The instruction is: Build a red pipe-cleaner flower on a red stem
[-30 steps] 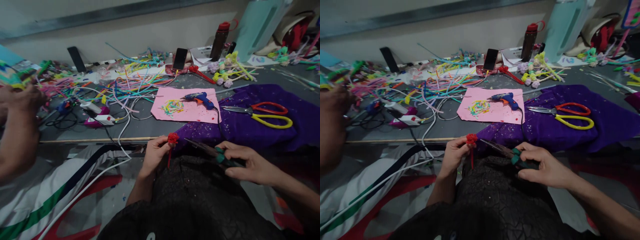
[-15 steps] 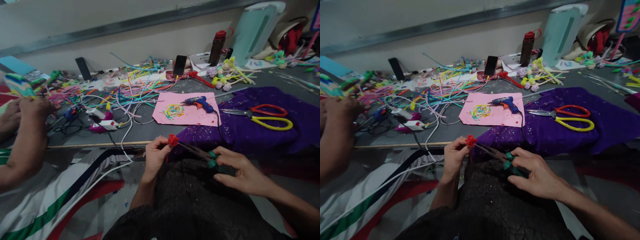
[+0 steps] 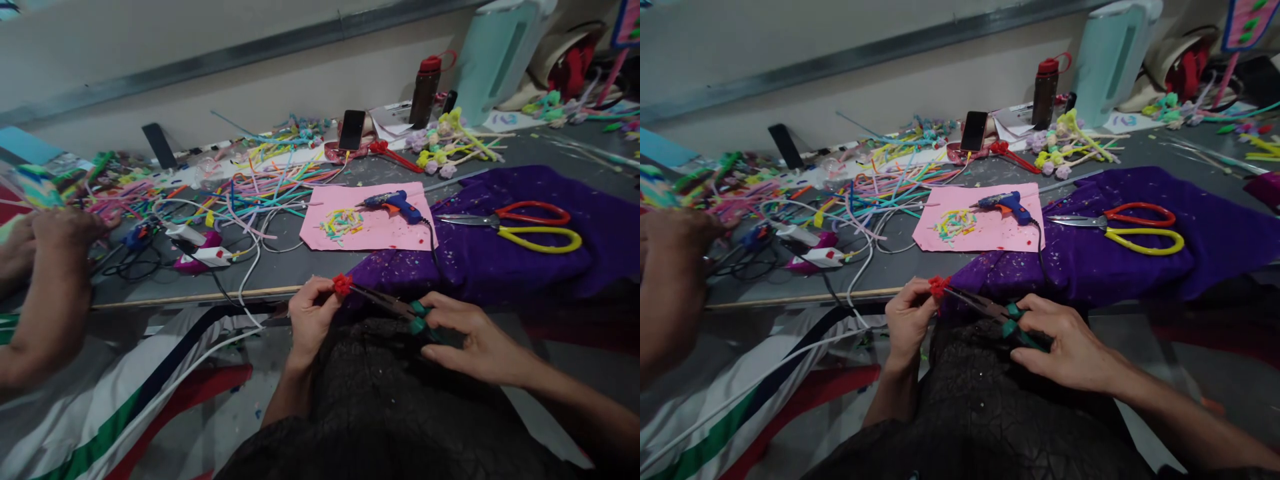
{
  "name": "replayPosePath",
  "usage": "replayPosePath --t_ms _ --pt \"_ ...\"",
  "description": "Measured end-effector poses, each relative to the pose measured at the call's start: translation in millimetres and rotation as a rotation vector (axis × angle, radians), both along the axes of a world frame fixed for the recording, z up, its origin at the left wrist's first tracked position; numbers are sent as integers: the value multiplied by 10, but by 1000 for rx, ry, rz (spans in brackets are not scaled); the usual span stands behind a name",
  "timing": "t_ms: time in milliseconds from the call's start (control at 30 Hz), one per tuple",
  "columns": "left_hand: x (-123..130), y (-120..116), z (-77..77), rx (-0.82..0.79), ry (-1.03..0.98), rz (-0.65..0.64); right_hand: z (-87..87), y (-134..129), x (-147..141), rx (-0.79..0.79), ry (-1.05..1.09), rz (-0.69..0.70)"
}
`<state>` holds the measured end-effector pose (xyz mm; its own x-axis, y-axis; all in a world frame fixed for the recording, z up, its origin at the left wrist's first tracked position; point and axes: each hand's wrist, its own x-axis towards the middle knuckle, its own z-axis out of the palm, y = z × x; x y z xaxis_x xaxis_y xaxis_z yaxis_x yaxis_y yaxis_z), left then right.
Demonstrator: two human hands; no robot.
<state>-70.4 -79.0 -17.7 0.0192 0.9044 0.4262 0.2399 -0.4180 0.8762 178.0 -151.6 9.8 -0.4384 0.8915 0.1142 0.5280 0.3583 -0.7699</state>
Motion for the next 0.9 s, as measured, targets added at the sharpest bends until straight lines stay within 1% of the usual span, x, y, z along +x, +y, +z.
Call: replayPosePath --t_ms 167,333,467,667,900 --pt "-4 -3 -20 43 53 16 -9 -1 14 -3 -4 4" --pt "-8 -1 -29 91 129 41 -30 -13 35 -45 -31 44" --pt "-6 -5 -25 89 164 36 -28 -17 62 -60 -77 75" --pt "-22 -8 -40 98 225 35 69 14 134 -59 -101 133" --pt "-33 -5 -27 139 293 10 144 57 199 -41 -110 150"
